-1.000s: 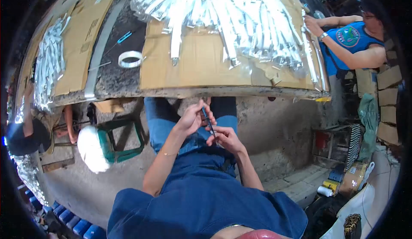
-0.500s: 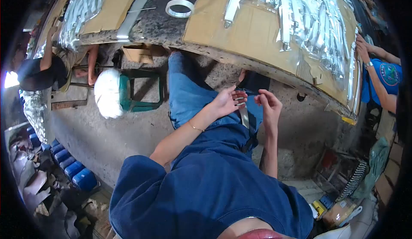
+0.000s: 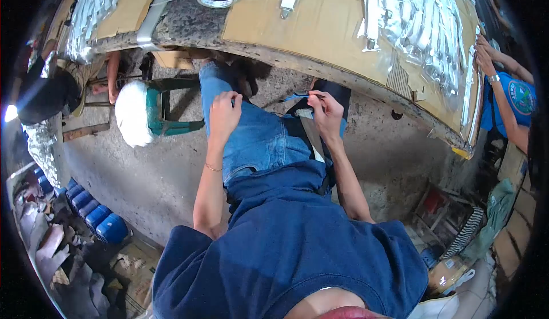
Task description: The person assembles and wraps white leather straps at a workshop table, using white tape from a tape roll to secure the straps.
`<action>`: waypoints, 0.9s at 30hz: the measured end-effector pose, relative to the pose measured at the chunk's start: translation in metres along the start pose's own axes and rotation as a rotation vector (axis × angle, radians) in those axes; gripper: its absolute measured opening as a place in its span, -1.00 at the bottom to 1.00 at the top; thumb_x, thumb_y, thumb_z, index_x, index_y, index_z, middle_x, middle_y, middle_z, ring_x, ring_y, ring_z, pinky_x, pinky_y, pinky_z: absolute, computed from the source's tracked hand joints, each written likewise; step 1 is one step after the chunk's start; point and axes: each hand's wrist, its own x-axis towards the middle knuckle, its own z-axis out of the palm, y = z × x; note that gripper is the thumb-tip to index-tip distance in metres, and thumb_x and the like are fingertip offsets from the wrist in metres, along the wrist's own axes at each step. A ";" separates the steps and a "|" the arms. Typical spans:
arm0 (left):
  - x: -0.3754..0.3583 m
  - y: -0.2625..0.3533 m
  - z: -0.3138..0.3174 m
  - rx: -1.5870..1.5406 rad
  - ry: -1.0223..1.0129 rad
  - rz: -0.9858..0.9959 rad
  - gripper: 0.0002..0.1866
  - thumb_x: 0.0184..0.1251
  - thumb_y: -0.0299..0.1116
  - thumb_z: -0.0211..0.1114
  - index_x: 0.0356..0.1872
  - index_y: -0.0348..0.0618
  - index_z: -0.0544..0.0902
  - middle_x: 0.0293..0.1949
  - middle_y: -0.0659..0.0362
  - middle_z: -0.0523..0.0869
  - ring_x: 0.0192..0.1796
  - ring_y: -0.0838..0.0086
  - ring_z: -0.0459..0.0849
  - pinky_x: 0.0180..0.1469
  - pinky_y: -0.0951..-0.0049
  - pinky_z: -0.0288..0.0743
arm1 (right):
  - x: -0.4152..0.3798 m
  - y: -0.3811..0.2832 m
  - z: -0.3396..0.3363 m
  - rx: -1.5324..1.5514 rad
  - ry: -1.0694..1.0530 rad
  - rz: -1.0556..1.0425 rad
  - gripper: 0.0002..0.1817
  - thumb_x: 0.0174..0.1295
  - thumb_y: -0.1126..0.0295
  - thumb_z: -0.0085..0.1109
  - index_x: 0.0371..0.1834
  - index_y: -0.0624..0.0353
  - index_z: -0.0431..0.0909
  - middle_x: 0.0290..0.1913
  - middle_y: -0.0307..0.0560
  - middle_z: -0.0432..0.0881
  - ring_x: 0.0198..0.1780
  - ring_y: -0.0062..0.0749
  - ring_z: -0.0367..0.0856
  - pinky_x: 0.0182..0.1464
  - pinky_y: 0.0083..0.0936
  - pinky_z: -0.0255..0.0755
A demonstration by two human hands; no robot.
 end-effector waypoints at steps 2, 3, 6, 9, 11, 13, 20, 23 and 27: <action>-0.009 -0.010 0.007 0.165 0.120 0.107 -0.79 0.28 -0.21 0.26 -0.30 -0.11 0.73 -0.17 0.13 0.74 -0.11 0.22 0.66 -0.04 0.19 0.45 | 0.003 0.000 0.009 -0.089 -0.053 -0.080 -0.89 0.22 0.50 0.26 -0.25 0.33 0.66 -0.38 -0.07 0.69 -0.41 -0.51 0.65 -0.33 -0.64 0.48; -0.016 -0.007 0.012 0.231 0.124 0.169 -0.80 0.23 -0.20 0.29 -0.31 -0.09 0.74 -0.14 0.15 0.73 -0.05 0.25 0.64 0.03 0.16 0.38 | 0.003 0.000 0.015 -0.068 -0.087 -0.050 -0.88 0.21 0.50 0.28 -0.25 0.32 0.66 -0.38 -0.07 0.69 -0.41 -0.51 0.65 -0.33 -0.64 0.48; -0.036 -0.002 0.018 0.374 0.044 0.273 -0.76 0.14 -0.13 0.33 -0.32 -0.04 0.75 -0.11 0.20 0.74 0.02 0.34 0.62 0.15 0.10 0.27 | -0.002 -0.002 0.022 -0.065 -0.169 -0.023 -0.88 0.17 0.50 0.32 -0.27 0.33 0.65 -0.37 -0.05 0.69 -0.43 -0.50 0.64 -0.34 -0.63 0.48; -0.045 0.010 0.021 0.404 -0.267 0.230 -0.70 0.15 -0.09 0.34 -0.19 -0.02 0.75 -0.14 0.23 0.75 0.12 0.38 0.58 0.23 0.07 0.25 | 0.002 -0.002 0.025 -0.154 -0.160 -0.156 -0.88 0.16 0.51 0.33 -0.30 0.34 0.64 -0.36 -0.05 0.68 -0.42 -0.49 0.63 -0.34 -0.63 0.47; -0.054 -0.014 0.060 0.345 -0.181 0.382 -0.69 0.15 -0.10 0.34 -0.18 -0.03 0.74 -0.17 0.22 0.75 0.10 0.36 0.60 0.21 0.04 0.27 | 0.001 0.001 0.029 -0.232 -0.059 -0.218 -0.88 0.15 0.51 0.34 -0.32 0.34 0.63 -0.36 -0.05 0.67 -0.41 -0.48 0.62 -0.34 -0.62 0.46; -0.053 -0.020 0.062 0.207 -0.111 0.551 -0.74 0.16 -0.16 0.34 -0.22 -0.09 0.75 -0.27 0.14 0.76 -0.04 0.24 0.67 0.13 0.04 0.35 | -0.001 0.006 0.034 -0.159 -0.018 -0.104 -0.88 0.18 0.50 0.33 -0.28 0.33 0.65 -0.37 -0.11 0.66 -0.38 -0.54 0.61 -0.32 -0.63 0.48; -0.016 -0.042 0.033 -0.027 -0.529 0.396 -0.79 0.18 -0.24 0.31 -0.33 -0.15 0.74 -0.32 0.04 0.73 -0.12 0.12 0.65 0.01 0.14 0.45 | -0.010 0.005 0.037 0.134 0.240 0.286 -0.83 0.34 0.42 0.22 -0.16 0.31 0.64 -0.39 -0.22 0.64 -0.35 -0.62 0.59 -0.26 -0.65 0.52; -0.013 -0.048 0.035 -0.065 -0.479 0.386 -0.80 0.18 -0.25 0.30 -0.34 -0.15 0.74 -0.29 0.03 0.73 -0.12 0.12 0.65 0.01 0.15 0.44 | -0.013 -0.004 0.042 0.152 0.259 0.275 -0.81 0.34 0.41 0.21 -0.15 0.35 0.63 -0.33 -0.15 0.66 -0.33 -0.59 0.61 -0.22 -0.63 0.54; -0.013 -0.058 0.046 -0.067 -0.428 0.352 -0.80 0.18 -0.23 0.31 -0.35 -0.14 0.75 -0.24 0.06 0.73 -0.06 0.17 0.64 0.07 0.14 0.40 | -0.013 -0.009 0.042 0.127 0.232 0.340 -0.80 0.35 0.40 0.21 -0.13 0.35 0.63 -0.23 -0.10 0.68 -0.28 -0.55 0.62 -0.20 -0.58 0.55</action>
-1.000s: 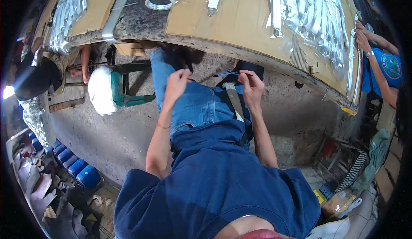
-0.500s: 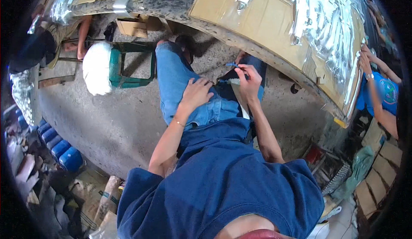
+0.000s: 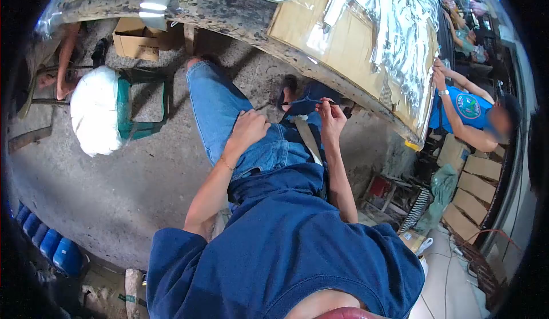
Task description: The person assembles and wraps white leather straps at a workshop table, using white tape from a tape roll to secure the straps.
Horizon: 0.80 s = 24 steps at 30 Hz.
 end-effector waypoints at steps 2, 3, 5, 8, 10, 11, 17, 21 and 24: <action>-0.006 -0.001 -0.002 0.100 -0.102 0.040 -0.80 0.18 -0.23 0.31 -0.33 -0.13 0.75 -0.23 0.11 0.72 0.00 0.22 0.62 0.13 0.10 0.34 | 0.002 0.002 0.002 0.000 -0.039 -0.009 -0.79 0.35 0.40 0.20 -0.12 0.36 0.63 -0.21 -0.11 0.68 -0.26 -0.54 0.62 -0.18 -0.58 0.55; -0.010 -0.001 -0.006 0.093 -0.099 0.030 -0.80 0.18 -0.23 0.31 -0.33 -0.13 0.75 -0.23 0.11 0.72 0.00 0.22 0.62 0.13 0.10 0.34 | 0.003 0.003 0.005 0.016 -0.065 -0.017 -0.79 0.35 0.40 0.20 -0.12 0.36 0.63 -0.19 -0.12 0.68 -0.24 -0.54 0.62 -0.15 -0.57 0.55; -0.017 0.000 -0.014 0.072 -0.156 0.095 -0.78 0.20 -0.22 0.29 -0.28 -0.14 0.73 -0.24 0.13 0.71 0.05 0.26 0.59 0.25 0.06 0.26 | 0.005 0.004 0.008 0.012 -0.105 0.009 -0.79 0.35 0.40 0.20 -0.12 0.37 0.63 -0.18 -0.12 0.68 -0.23 -0.53 0.62 -0.13 -0.57 0.55; -0.028 -0.001 -0.008 0.002 0.075 0.340 -0.75 0.23 -0.20 0.28 -0.28 -0.17 0.71 -0.27 0.10 0.70 0.03 0.22 0.62 0.33 -0.02 0.19 | 0.008 0.006 0.014 0.067 -0.142 0.053 -0.79 0.35 0.41 0.19 -0.13 0.37 0.63 -0.16 -0.11 0.67 -0.21 -0.51 0.62 -0.10 -0.57 0.54; -0.032 0.012 -0.019 0.038 -0.132 0.292 -0.72 0.27 -0.17 0.25 -0.25 -0.20 0.70 -0.25 0.06 0.71 0.01 0.19 0.63 0.36 -0.07 0.13 | 0.008 0.006 0.014 0.147 -0.154 0.107 -0.83 0.36 0.44 0.16 -0.18 0.36 0.62 -0.09 -0.07 0.65 -0.14 -0.46 0.62 -0.07 -0.52 0.55; -0.035 0.022 -0.027 0.074 -0.319 0.234 -0.68 0.30 -0.14 0.22 -0.23 -0.23 0.69 -0.22 0.01 0.71 -0.01 0.16 0.65 0.40 -0.12 0.07 | 0.007 0.007 0.013 0.150 -0.137 0.118 -0.83 0.36 0.44 0.16 -0.18 0.36 0.62 -0.09 -0.07 0.65 -0.14 -0.46 0.62 -0.07 -0.52 0.55; 0.021 0.056 -0.002 0.067 -0.671 0.093 -0.12 0.26 0.37 0.00 0.05 -0.46 0.58 -0.05 -0.22 0.69 0.10 -0.02 0.62 0.21 0.16 0.47 | 0.019 0.018 0.007 0.259 -0.139 0.118 -0.87 0.38 0.46 0.13 -0.24 0.31 0.60 -0.05 -0.07 0.62 -0.03 -0.42 0.60 -0.03 -0.46 0.59; 0.027 0.064 0.021 0.117 -0.853 0.141 -0.04 0.10 0.42 0.09 0.15 -0.41 0.54 0.13 -0.27 0.57 0.24 -0.09 0.50 0.28 0.18 0.40 | 0.029 0.014 0.001 0.089 -0.109 0.102 -0.83 0.39 0.45 0.12 -0.08 0.34 0.58 -0.08 -0.08 0.65 -0.09 -0.45 0.63 -0.03 -0.48 0.59; 0.010 0.066 0.031 0.025 -0.772 0.191 -0.09 0.05 0.36 0.16 0.09 -0.42 0.57 0.12 -0.32 0.56 0.25 -0.11 0.48 0.30 0.17 0.38 | 0.033 0.015 -0.002 0.096 -0.108 0.133 -0.77 0.41 0.46 0.08 0.04 0.34 0.52 -0.10 -0.08 0.65 -0.10 -0.46 0.63 0.00 -0.48 0.57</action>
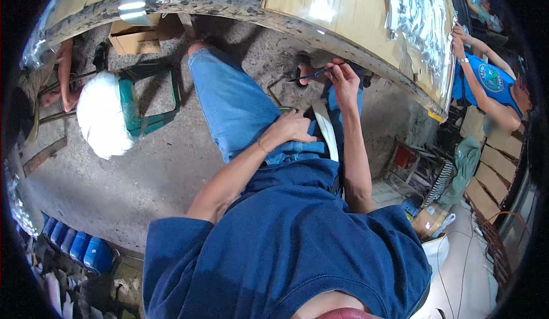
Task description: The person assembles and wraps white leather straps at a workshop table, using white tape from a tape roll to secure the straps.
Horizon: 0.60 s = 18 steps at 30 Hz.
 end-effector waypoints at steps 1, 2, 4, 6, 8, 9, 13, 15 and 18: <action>-0.001 0.003 0.001 -0.038 -0.001 0.019 -0.10 0.03 0.35 0.18 0.07 -0.43 0.58 0.11 -0.33 0.56 0.24 -0.10 0.50 0.30 0.17 0.38 | 0.002 0.002 0.000 0.003 0.000 0.014 -0.76 0.42 0.45 0.07 0.06 0.34 0.50 -0.10 -0.08 0.65 -0.10 -0.47 0.63 -0.01 -0.48 0.57; 0.002 0.005 0.000 -0.033 -0.077 -0.048 -0.05 0.03 0.35 0.20 0.13 -0.46 0.50 0.15 -0.35 0.53 0.23 -0.08 0.52 0.29 0.18 0.39 | 0.005 0.004 0.000 0.004 0.004 -0.014 -0.76 0.43 0.45 0.05 0.07 0.33 0.50 -0.09 -0.07 0.65 -0.11 -0.47 0.63 -0.01 -0.47 0.58; 0.005 0.004 0.000 -0.044 -0.103 -0.098 0.00 0.03 0.36 0.20 0.20 -0.49 0.42 0.16 -0.35 0.52 0.23 -0.08 0.52 0.29 0.18 0.39 | 0.007 0.006 -0.002 0.042 -0.021 -0.010 -0.76 0.43 0.44 0.05 0.07 0.33 0.50 -0.09 -0.07 0.65 -0.10 -0.47 0.64 -0.01 -0.48 0.58; 0.011 0.001 -0.003 -0.049 -0.172 -0.144 0.17 0.04 0.40 0.19 0.37 -0.56 0.13 0.20 -0.37 0.48 0.26 -0.07 0.50 0.30 0.18 0.38 | 0.008 0.004 -0.002 0.041 -0.051 -0.001 -0.74 0.43 0.43 0.05 0.09 0.32 0.49 -0.08 -0.07 0.65 -0.09 -0.46 0.64 0.00 -0.49 0.58; 0.013 0.000 0.005 -0.069 -0.194 -0.145 0.18 0.06 0.39 0.18 0.38 -0.56 0.10 0.21 -0.37 0.47 0.27 -0.07 0.49 0.30 0.18 0.38 | 0.007 0.000 0.000 0.018 -0.073 0.020 -0.75 0.43 0.44 0.03 0.09 0.33 0.48 -0.09 -0.07 0.65 -0.10 -0.47 0.64 -0.02 -0.50 0.57; 0.014 -0.002 0.010 -0.092 -0.217 -0.145 0.18 0.07 0.38 0.17 0.39 -0.57 0.07 0.22 -0.37 0.46 0.27 -0.08 0.49 0.31 0.19 0.38 | 0.007 0.000 0.002 -0.007 -0.095 0.043 -0.75 0.44 0.44 0.02 0.09 0.34 0.48 -0.10 -0.07 0.65 -0.11 -0.48 0.63 -0.04 -0.51 0.56; 0.010 -0.001 0.008 -0.091 -0.177 -0.062 0.12 0.13 0.32 0.15 0.39 -0.57 0.07 0.19 -0.39 0.47 0.24 -0.11 0.51 0.29 0.18 0.39 | 0.008 -0.002 0.002 0.018 -0.158 0.051 -0.75 0.45 0.47 -0.03 0.09 0.38 0.45 -0.15 -0.09 0.64 -0.15 -0.51 0.61 -0.10 -0.53 0.54; 0.001 0.010 0.001 -0.059 -0.186 -0.066 0.10 0.15 0.30 0.14 0.39 -0.57 0.09 0.14 -0.40 0.51 0.19 -0.13 0.54 0.26 0.15 0.42 | 0.008 -0.001 0.000 -0.009 -0.219 0.060 -0.79 0.44 0.44 -0.01 0.02 0.33 0.49 -0.20 -0.12 0.65 -0.28 -0.50 0.64 -0.22 -0.57 0.55; -0.021 0.027 -0.004 -0.126 -0.129 -0.124 -0.03 0.23 0.24 0.10 0.34 -0.53 0.19 0.06 -0.39 0.57 0.14 -0.16 0.57 0.21 0.10 0.45 | 0.009 0.009 0.003 -0.147 -0.353 0.086 -0.80 0.43 0.43 0.02 -0.02 0.31 0.51 -0.23 -0.16 0.66 -0.27 -0.56 0.61 -0.21 -0.59 0.53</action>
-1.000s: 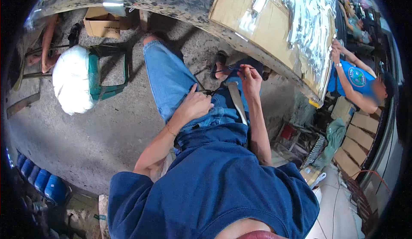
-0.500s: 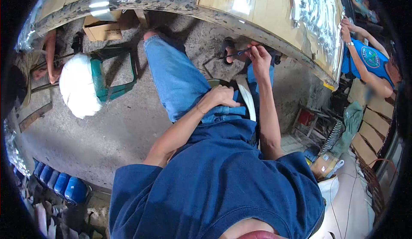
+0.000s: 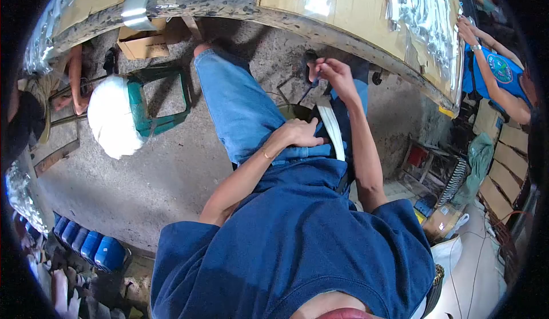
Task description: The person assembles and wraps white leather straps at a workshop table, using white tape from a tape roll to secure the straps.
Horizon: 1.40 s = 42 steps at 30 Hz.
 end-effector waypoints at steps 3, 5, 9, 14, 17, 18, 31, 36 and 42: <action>-0.029 0.016 -0.004 0.078 0.065 0.038 -0.13 0.29 0.20 0.08 0.27 -0.52 0.27 0.01 -0.37 0.60 0.10 -0.16 0.59 0.19 0.10 0.46 | -0.001 0.010 0.019 -0.156 -0.254 0.108 -0.80 0.41 0.42 0.05 -0.08 0.34 0.54 -0.23 -0.19 0.65 -0.20 -0.56 0.61 -0.15 -0.59 0.53; -0.036 0.021 0.003 0.111 0.102 0.038 -0.25 0.34 0.15 0.09 0.15 -0.50 0.38 -0.08 -0.32 0.66 0.03 -0.13 0.63 0.13 0.07 0.49 | -0.001 0.028 0.024 -0.164 -0.389 0.149 -0.82 0.42 0.41 0.04 -0.08 0.31 0.52 -0.23 -0.19 0.62 -0.19 -0.56 0.60 -0.12 -0.58 0.54; -0.031 0.021 0.013 0.188 0.195 0.043 -0.36 0.34 0.09 0.13 0.00 -0.46 0.48 -0.18 -0.28 0.69 -0.05 -0.09 0.68 0.04 0.04 0.52 | -0.006 0.029 0.028 -0.204 -0.477 0.191 -0.83 0.41 0.41 0.06 -0.09 0.30 0.51 -0.22 -0.20 0.63 -0.16 -0.55 0.61 -0.11 -0.57 0.58; -0.028 0.024 0.017 0.217 0.210 0.020 -0.38 0.33 0.08 0.15 -0.03 -0.45 0.51 -0.19 -0.27 0.70 -0.07 -0.07 0.69 0.04 0.06 0.52 | -0.005 0.036 0.025 -0.163 -0.520 0.289 -0.85 0.40 0.42 0.07 -0.13 0.30 0.51 -0.18 -0.17 0.65 -0.12 -0.51 0.64 -0.04 -0.51 0.63; -0.025 0.024 0.025 0.250 0.236 0.008 -0.39 0.31 0.08 0.17 -0.06 -0.45 0.53 -0.19 -0.27 0.70 -0.08 -0.05 0.69 0.06 0.07 0.51 | -0.005 0.041 0.027 -0.179 -0.485 0.322 -0.86 0.41 0.42 0.06 -0.13 0.28 0.51 -0.17 -0.16 0.66 -0.13 -0.51 0.65 -0.05 -0.53 0.62; -0.026 0.024 0.027 0.268 0.275 0.014 -0.40 0.31 0.06 0.18 -0.10 -0.45 0.55 -0.20 -0.26 0.70 -0.07 -0.05 0.68 0.07 0.08 0.50 | -0.005 0.046 0.026 -0.177 -0.483 0.319 -0.86 0.41 0.42 0.06 -0.13 0.28 0.51 -0.17 -0.16 0.66 -0.13 -0.51 0.65 -0.05 -0.53 0.62; -0.099 -0.041 -0.031 -0.037 1.357 -0.007 -0.81 0.37 -0.39 0.20 -0.21 -0.34 0.65 -0.21 -0.07 0.71 -0.17 0.16 0.71 -0.07 0.33 0.53 | 0.008 0.084 0.016 -0.646 -0.596 -0.095 -0.75 0.29 0.36 0.17 -0.34 0.39 0.64 -0.54 -0.15 0.63 -0.47 -0.52 0.59 -0.38 -0.47 0.50; -0.098 -0.072 -0.041 -0.072 1.417 -0.208 -0.81 0.35 -0.38 0.21 -0.22 -0.33 0.65 -0.25 -0.08 0.70 -0.20 0.09 0.69 -0.10 0.27 0.52 | 0.019 0.107 0.012 -0.641 -0.572 0.062 -0.71 0.22 0.31 0.22 -0.41 0.41 0.63 -0.55 -0.10 0.64 -0.48 -0.49 0.58 -0.38 -0.43 0.46; -0.045 -0.085 -0.024 0.185 1.419 -0.199 -0.88 0.19 -0.37 0.33 -0.35 -0.19 0.64 -0.18 0.03 0.60 -0.04 0.10 0.51 0.04 0.15 0.39 | 0.009 0.098 0.006 -0.644 -0.470 0.145 -0.64 0.19 0.20 0.28 -0.38 0.39 0.66 -0.52 -0.03 0.67 -0.47 -0.43 0.61 -0.36 -0.43 0.46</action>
